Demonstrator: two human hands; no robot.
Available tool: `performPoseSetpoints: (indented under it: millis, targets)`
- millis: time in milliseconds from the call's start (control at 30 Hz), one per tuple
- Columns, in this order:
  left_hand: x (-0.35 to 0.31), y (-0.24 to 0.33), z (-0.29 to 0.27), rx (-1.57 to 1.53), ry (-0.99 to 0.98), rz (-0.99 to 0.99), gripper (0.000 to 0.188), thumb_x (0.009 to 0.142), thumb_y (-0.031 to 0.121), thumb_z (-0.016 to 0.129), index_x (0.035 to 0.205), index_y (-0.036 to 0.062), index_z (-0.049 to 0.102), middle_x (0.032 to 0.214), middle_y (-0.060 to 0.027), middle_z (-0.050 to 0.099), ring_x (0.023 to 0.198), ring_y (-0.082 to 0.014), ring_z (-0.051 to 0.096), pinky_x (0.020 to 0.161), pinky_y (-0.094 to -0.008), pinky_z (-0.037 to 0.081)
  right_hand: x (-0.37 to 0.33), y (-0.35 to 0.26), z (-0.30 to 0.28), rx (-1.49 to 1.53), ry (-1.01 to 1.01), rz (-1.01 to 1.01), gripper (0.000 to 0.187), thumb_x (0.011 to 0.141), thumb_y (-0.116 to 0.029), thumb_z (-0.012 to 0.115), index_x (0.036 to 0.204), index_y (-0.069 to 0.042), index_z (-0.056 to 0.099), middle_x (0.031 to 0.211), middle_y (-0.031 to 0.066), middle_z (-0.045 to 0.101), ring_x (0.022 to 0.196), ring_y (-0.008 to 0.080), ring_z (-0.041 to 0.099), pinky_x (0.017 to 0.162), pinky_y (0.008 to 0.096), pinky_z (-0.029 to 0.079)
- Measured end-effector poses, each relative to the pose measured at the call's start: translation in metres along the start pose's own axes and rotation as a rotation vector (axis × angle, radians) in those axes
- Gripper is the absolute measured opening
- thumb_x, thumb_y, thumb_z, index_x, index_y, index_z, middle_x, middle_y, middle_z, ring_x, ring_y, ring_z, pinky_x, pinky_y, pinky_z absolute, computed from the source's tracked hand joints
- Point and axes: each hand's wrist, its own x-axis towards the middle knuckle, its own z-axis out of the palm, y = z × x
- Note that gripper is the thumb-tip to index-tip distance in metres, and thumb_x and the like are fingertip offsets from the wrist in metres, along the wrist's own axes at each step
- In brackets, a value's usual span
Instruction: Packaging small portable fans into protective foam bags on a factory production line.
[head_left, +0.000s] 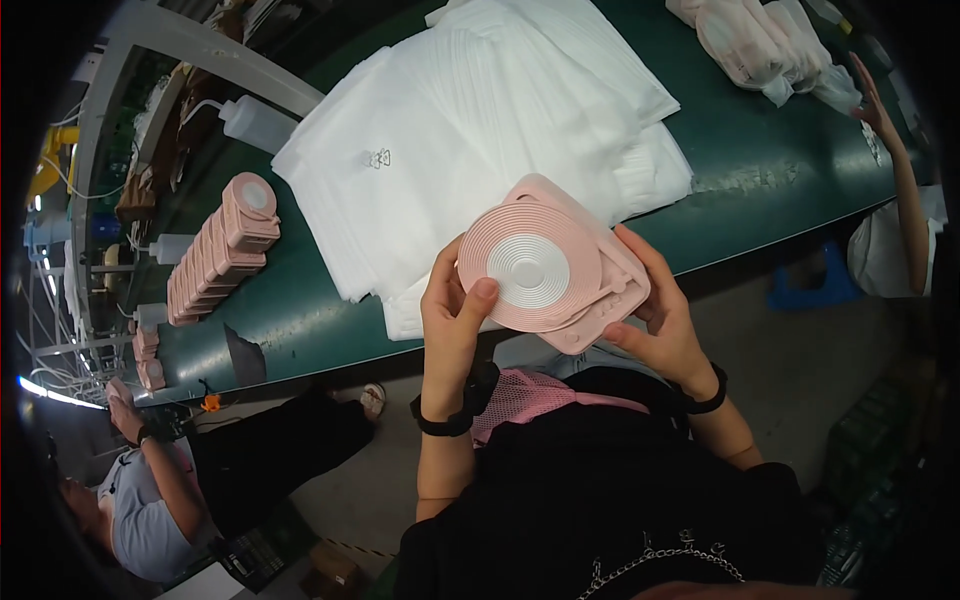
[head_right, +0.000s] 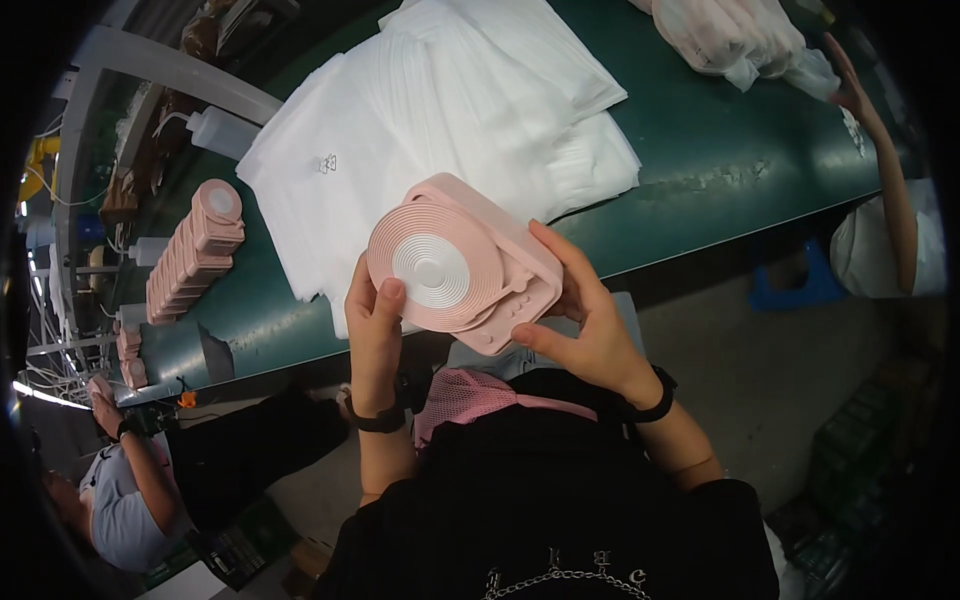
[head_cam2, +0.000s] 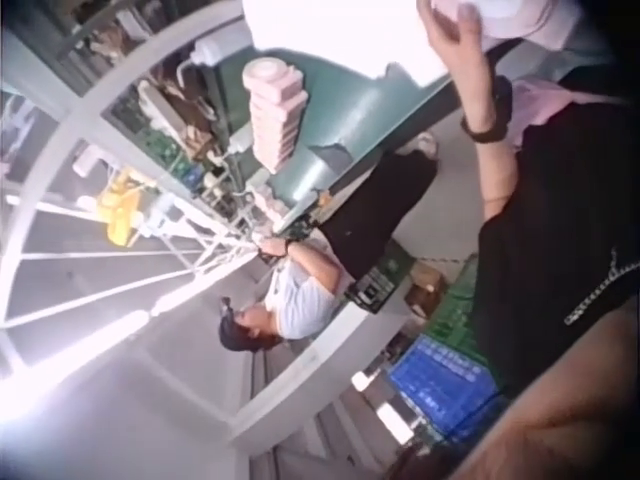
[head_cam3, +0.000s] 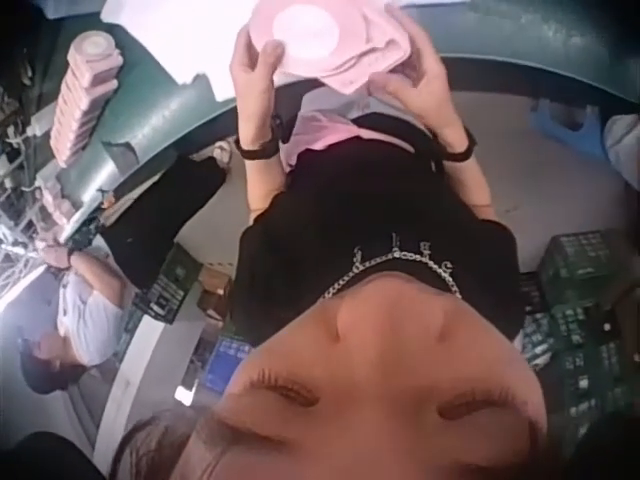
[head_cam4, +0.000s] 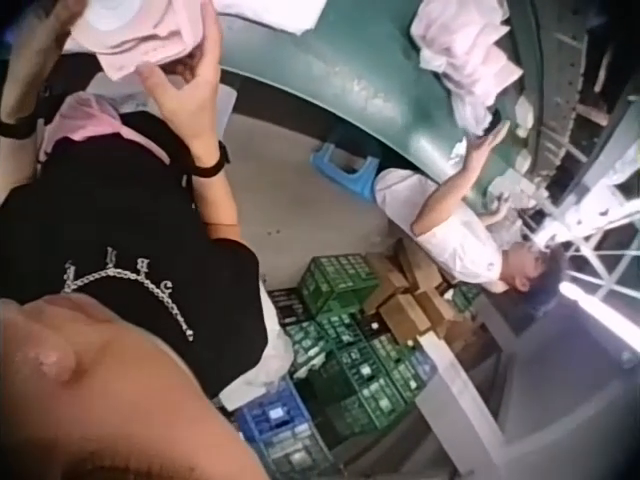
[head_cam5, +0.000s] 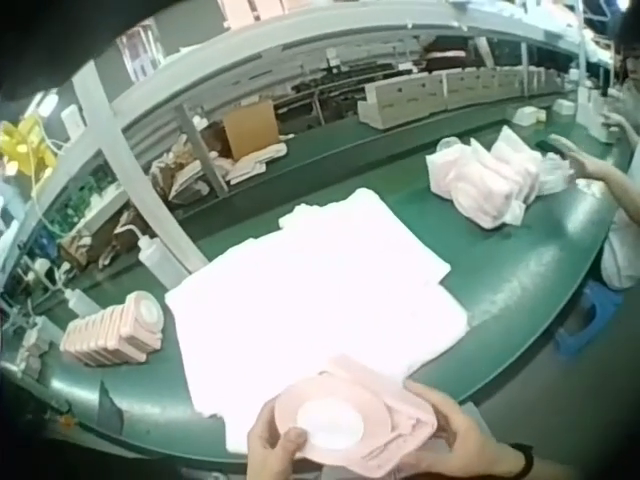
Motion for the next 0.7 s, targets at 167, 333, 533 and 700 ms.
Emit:
performPoseSetpoints:
  millis: [167,333,533,700]
  targets:
    - [-0.01,0.009,0.015,0.074,0.04,-0.042,0.051,0.087,0.02,0.061,0.128,-0.0037,0.041,0.12,-0.0141,0.053,0.108,-0.0178,0.053,0.093,-0.0301,0.04,-0.004,0.014,-0.002,0.1,0.016,-0.088,0.091,0.073,-0.02,0.076,0.142,-0.002,0.02,0.137,0.0152,0.036,0.127,0.0221,0.038,0.101,0.0339,0.036]
    - [-0.015,0.017,0.029,0.084,0.033,0.042,0.059,0.084,0.015,0.064,0.133,-0.002,0.035,0.121,-0.0156,0.051,0.108,-0.0195,0.053,0.093,-0.0315,0.042,-0.006,0.014,-0.004,0.144,0.034,-0.08,0.088,0.075,-0.018,0.073,0.142,-0.001,0.019,0.136,0.0153,0.037,0.126,0.0225,0.038,0.104,0.034,0.033]
    - [-0.02,0.024,0.048,0.052,0.043,0.039,0.08,0.078,0.013,0.07,0.141,0.0019,0.02,0.122,-0.0162,0.047,0.109,-0.0229,0.053,0.092,-0.0341,0.044,-0.012,0.023,-0.001,-0.041,0.027,-0.213,0.092,0.073,-0.019,0.075,0.142,0.0,0.017,0.138,0.0152,0.034,0.128,0.0226,0.037,0.104,0.0342,0.031]
    - [-0.023,0.024,0.046,0.088,-0.049,0.055,0.093,0.072,0.011,0.075,0.142,0.004,0.014,0.122,-0.0168,0.046,0.109,-0.0245,0.052,0.091,-0.0349,0.045,-0.011,0.008,-0.008,0.083,-0.045,-0.092,0.098,0.069,-0.024,0.079,0.142,0.0,0.018,0.139,0.0136,0.033,0.128,0.0226,0.036,0.104,0.0338,0.031]
